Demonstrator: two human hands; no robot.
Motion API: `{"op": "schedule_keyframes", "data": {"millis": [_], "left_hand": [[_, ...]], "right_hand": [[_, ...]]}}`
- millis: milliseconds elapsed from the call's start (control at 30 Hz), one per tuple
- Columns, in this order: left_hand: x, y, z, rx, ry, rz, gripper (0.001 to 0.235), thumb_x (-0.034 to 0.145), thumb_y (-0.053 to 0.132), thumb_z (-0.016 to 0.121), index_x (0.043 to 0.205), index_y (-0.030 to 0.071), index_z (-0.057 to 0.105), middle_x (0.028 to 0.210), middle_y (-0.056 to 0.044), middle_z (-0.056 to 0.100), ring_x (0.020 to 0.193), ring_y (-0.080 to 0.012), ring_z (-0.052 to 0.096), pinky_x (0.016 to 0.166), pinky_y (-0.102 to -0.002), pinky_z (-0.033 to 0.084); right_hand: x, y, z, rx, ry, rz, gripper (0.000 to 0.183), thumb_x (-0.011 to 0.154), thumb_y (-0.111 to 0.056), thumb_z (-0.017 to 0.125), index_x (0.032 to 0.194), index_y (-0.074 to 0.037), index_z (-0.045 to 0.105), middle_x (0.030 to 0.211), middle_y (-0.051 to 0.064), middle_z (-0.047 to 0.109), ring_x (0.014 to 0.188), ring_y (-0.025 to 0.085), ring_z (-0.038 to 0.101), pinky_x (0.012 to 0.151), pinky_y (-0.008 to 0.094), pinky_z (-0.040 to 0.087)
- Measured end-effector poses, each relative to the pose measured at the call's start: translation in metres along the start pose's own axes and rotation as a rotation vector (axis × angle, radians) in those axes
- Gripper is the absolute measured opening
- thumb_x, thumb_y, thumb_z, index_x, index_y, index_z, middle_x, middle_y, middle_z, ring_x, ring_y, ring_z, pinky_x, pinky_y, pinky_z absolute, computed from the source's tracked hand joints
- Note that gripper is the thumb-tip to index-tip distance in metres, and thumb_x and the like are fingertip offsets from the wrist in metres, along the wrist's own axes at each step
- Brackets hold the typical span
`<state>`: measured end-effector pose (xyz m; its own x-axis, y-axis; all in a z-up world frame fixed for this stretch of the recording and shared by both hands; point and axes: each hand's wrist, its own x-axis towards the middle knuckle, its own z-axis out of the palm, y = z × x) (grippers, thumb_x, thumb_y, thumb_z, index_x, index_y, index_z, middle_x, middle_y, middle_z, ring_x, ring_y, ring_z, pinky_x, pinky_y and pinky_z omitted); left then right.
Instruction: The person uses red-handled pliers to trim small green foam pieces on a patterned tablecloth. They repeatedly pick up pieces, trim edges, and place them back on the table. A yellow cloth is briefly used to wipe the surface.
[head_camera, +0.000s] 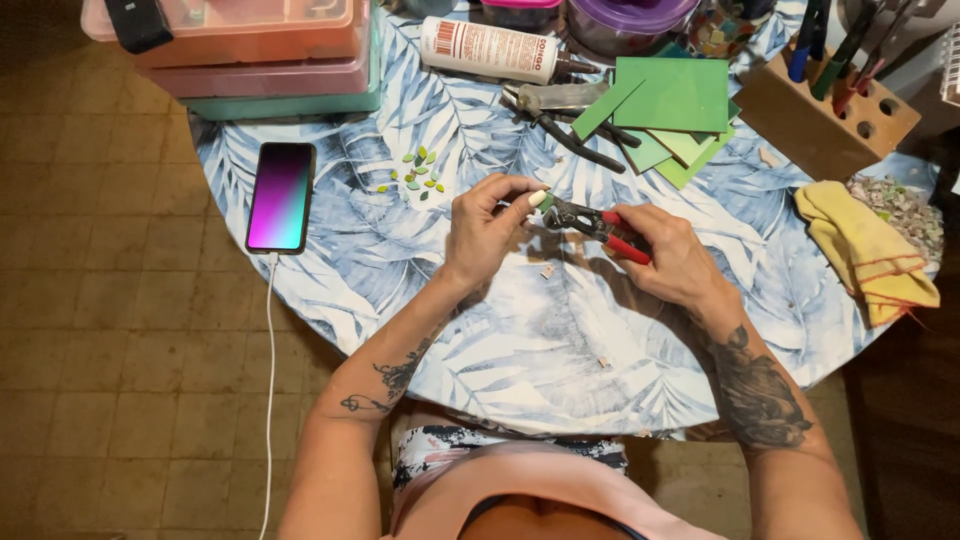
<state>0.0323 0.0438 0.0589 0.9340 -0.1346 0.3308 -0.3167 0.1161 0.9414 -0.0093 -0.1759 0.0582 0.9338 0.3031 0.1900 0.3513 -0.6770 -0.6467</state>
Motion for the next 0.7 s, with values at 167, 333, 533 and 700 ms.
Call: {"op": "schedule_keyframes", "data": {"millis": [167, 333, 533, 700], "left_hand": [[0.0, 0.001, 0.001, 0.013, 0.005, -0.002, 0.009, 0.078, 0.006, 0.062, 0.085, 0.002, 0.064, 0.069, -0.009, 0.057, 0.063, -0.0132, 0.059, 0.05, -0.021, 0.053], [-0.003, 0.005, 0.003, -0.004, 0.028, -0.043, 0.009, 0.079, 0.006, 0.06, 0.086, 0.001, 0.062, 0.069, -0.01, 0.059, 0.062, -0.0129, 0.058, 0.051, -0.021, 0.053], [-0.004, 0.01, 0.003, 0.026, 0.049, -0.059, 0.008, 0.077, 0.007, 0.062, 0.083, 0.003, 0.061, 0.066, -0.01, 0.059, 0.057, -0.0094, 0.056, 0.048, -0.02, 0.052], [-0.006, 0.014, 0.003, 0.029, 0.036, -0.045, 0.007, 0.078, 0.008, 0.061, 0.081, 0.002, 0.06, 0.065, -0.011, 0.059, 0.055, -0.0089, 0.055, 0.047, -0.02, 0.051]], "right_hand": [[-0.001, 0.003, 0.0, -0.004, -0.006, -0.004, 0.048, 0.06, -0.009, 0.066, 0.106, 0.0, 0.055, 0.092, 0.02, 0.057, 0.085, 0.038, 0.057, 0.074, 0.041, 0.045], [-0.001, 0.004, 0.001, -0.001, 0.001, -0.008, 0.05, 0.058, -0.007, 0.066, 0.106, 0.0, 0.055, 0.092, 0.021, 0.057, 0.085, 0.039, 0.056, 0.074, 0.042, 0.045], [-0.002, 0.009, 0.004, 0.0, 0.005, 0.003, 0.049, 0.06, -0.008, 0.066, 0.107, 0.0, 0.054, 0.092, 0.019, 0.057, 0.085, 0.038, 0.057, 0.074, 0.041, 0.045], [-0.003, 0.013, 0.006, 0.008, -0.002, 0.018, 0.045, 0.06, -0.007, 0.066, 0.103, 0.0, 0.056, 0.087, 0.02, 0.058, 0.082, 0.038, 0.058, 0.072, 0.042, 0.045]]}}
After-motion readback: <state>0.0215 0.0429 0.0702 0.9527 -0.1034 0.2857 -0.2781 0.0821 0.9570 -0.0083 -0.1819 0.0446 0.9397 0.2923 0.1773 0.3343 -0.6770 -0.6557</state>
